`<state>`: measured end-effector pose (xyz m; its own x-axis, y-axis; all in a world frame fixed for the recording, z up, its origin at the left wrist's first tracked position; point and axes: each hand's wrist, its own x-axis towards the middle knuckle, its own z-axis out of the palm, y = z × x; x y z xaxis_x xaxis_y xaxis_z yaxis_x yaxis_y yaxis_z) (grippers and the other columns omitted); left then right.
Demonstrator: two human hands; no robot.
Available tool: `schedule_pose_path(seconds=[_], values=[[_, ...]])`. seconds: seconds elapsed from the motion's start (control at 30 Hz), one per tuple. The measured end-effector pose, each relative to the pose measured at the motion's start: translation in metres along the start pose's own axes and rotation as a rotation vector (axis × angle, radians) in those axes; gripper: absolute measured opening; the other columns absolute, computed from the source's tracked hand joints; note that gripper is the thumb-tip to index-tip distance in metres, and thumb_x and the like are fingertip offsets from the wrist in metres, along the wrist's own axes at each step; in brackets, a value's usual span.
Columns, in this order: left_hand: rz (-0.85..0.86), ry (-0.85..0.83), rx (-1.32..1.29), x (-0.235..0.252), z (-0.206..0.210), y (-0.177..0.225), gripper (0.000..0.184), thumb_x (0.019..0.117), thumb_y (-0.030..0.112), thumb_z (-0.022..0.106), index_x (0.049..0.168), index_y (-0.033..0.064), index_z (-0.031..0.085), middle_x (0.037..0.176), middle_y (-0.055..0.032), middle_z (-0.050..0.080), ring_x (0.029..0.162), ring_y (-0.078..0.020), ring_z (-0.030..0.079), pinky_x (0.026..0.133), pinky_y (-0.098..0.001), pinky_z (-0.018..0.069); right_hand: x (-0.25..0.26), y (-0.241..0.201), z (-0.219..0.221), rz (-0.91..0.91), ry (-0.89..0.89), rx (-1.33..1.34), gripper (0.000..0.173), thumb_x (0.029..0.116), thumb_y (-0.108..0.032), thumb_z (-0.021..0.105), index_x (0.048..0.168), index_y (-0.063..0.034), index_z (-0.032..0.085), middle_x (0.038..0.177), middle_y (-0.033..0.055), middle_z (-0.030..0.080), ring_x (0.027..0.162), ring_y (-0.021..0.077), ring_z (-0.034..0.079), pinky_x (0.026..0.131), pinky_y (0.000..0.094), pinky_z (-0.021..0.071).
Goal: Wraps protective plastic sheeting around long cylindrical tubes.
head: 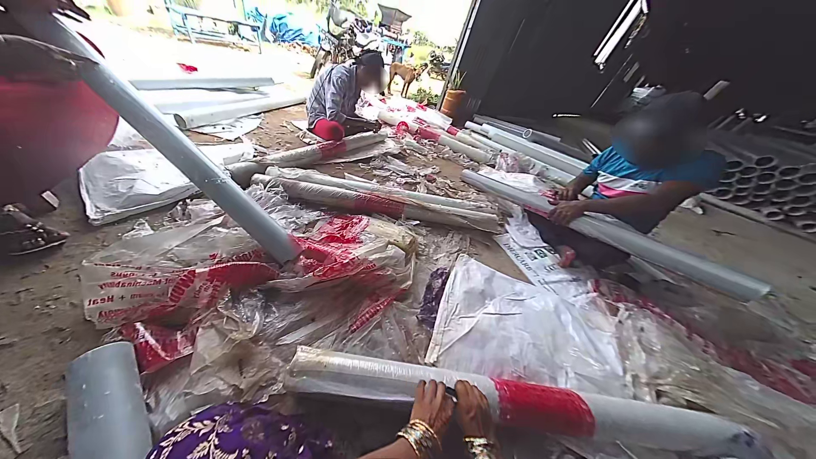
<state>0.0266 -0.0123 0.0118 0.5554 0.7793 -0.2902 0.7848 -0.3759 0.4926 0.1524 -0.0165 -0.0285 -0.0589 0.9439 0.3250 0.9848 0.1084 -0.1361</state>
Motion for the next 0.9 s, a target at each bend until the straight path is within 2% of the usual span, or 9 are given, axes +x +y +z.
schedule_pose_path(seconds=[0.07,0.13,0.17,0.23,0.43,0.6,0.73,0.83,0.9], values=[[-0.026,0.049,-0.046,0.003,0.006,0.002,0.038,0.1007,-0.006,0.049,0.137,-0.0071,0.058,0.145,-0.0271,0.055,0.137,-0.0435,0.05,0.112,-0.0599,0.0394,0.007,-0.021,-0.036,0.197,-0.214,0.057,0.024,0.0973,0.002,0.053,0.108,0.0153,0.069,0.113,0.03,0.072,0.111,0.0438,0.07,0.104,0.0509,0.0482],[-0.055,0.082,-0.087,0.011,0.013,-0.003,0.041,0.1004,-0.002,0.053,0.141,-0.0025,0.057,0.143,-0.0251,0.056,0.135,-0.0429,0.052,0.109,-0.0585,0.0427,0.0,-0.005,-0.006,0.173,0.025,0.122,0.018,0.0893,0.004,0.059,0.095,0.0161,0.071,0.097,0.0308,0.074,0.095,0.0456,0.074,0.094,0.0526,0.0551],[-0.057,0.088,-0.102,0.015,0.015,-0.007,0.044,0.1004,0.001,0.055,0.144,0.0009,0.056,0.144,-0.0243,0.057,0.135,-0.0429,0.052,0.108,-0.0589,0.0431,-0.001,0.0,0.001,0.186,0.045,0.15,0.016,0.0882,0.005,0.062,0.095,0.0161,0.07,0.097,0.0306,0.073,0.094,0.0457,0.073,0.093,0.0535,0.0551],[-0.04,0.057,-0.116,0.019,0.015,-0.012,0.042,0.1013,0.005,0.056,0.144,0.0066,0.059,0.143,-0.0226,0.057,0.135,-0.0422,0.051,0.107,-0.06,0.0415,-0.001,0.005,0.004,0.202,-0.022,0.169,0.015,0.0851,0.007,0.067,0.097,0.0157,0.069,0.096,0.0308,0.072,0.095,0.0465,0.072,0.092,0.0562,0.055],[0.041,-0.016,-0.164,0.032,0.003,-0.018,0.034,0.1059,0.009,0.05,0.137,0.0054,0.064,0.141,-0.0201,0.06,0.135,-0.0388,0.052,0.112,-0.0591,0.0368,-0.002,0.007,0.004,0.211,-0.004,0.171,0.015,0.0798,0.008,0.071,0.093,0.0156,0.069,0.09,0.03,0.072,0.09,0.0466,0.073,0.087,0.0567,0.0561],[0.013,-0.008,-0.183,0.038,0.005,-0.021,0.03,0.105,0.013,0.054,0.128,0.0057,0.071,0.138,-0.0181,0.062,0.134,-0.0359,0.054,0.114,-0.0573,0.035,-0.004,0.007,0.003,0.216,-0.02,0.178,0.014,0.0799,0.007,0.072,0.091,0.0151,0.069,0.087,0.0294,0.071,0.088,0.0469,0.072,0.086,0.0574,0.0558],[0.003,0.008,-0.165,0.037,0.008,-0.009,0.029,0.1046,0.004,0.049,0.123,-0.0046,0.07,0.138,-0.0209,0.062,0.131,-0.0391,0.056,0.11,-0.0559,0.0403,-0.006,0.008,-0.004,0.131,-0.019,0.157,0.01,0.0793,0.01,0.069,0.088,0.0148,0.069,0.087,0.0292,0.072,0.087,0.0465,0.073,0.084,0.0579,0.0565],[-0.093,0.0,-0.248,0.035,0.001,-0.002,0.03,0.1041,0.005,0.05,0.125,-0.0018,0.07,0.144,-0.02,0.059,0.131,-0.0393,0.057,0.106,-0.0547,0.0477,0.001,0.006,-0.013,0.115,-0.035,0.144,0.01,0.0804,0.009,0.067,0.089,0.0128,0.07,0.087,0.0274,0.073,0.088,0.0448,0.073,0.089,0.0567,0.0555],[-0.141,-0.012,-0.303,0.038,-0.004,-0.005,0.028,0.1023,0.007,0.053,0.122,-0.0001,0.072,0.146,-0.0181,0.057,0.131,-0.0358,0.058,0.108,-0.0528,0.0483,0.01,-0.001,-0.023,0.232,-0.095,0.19,0.013,0.0862,0.004,0.068,0.096,0.0127,0.07,0.09,0.0283,0.073,0.092,0.0452,0.073,0.093,0.0568,0.0536]])
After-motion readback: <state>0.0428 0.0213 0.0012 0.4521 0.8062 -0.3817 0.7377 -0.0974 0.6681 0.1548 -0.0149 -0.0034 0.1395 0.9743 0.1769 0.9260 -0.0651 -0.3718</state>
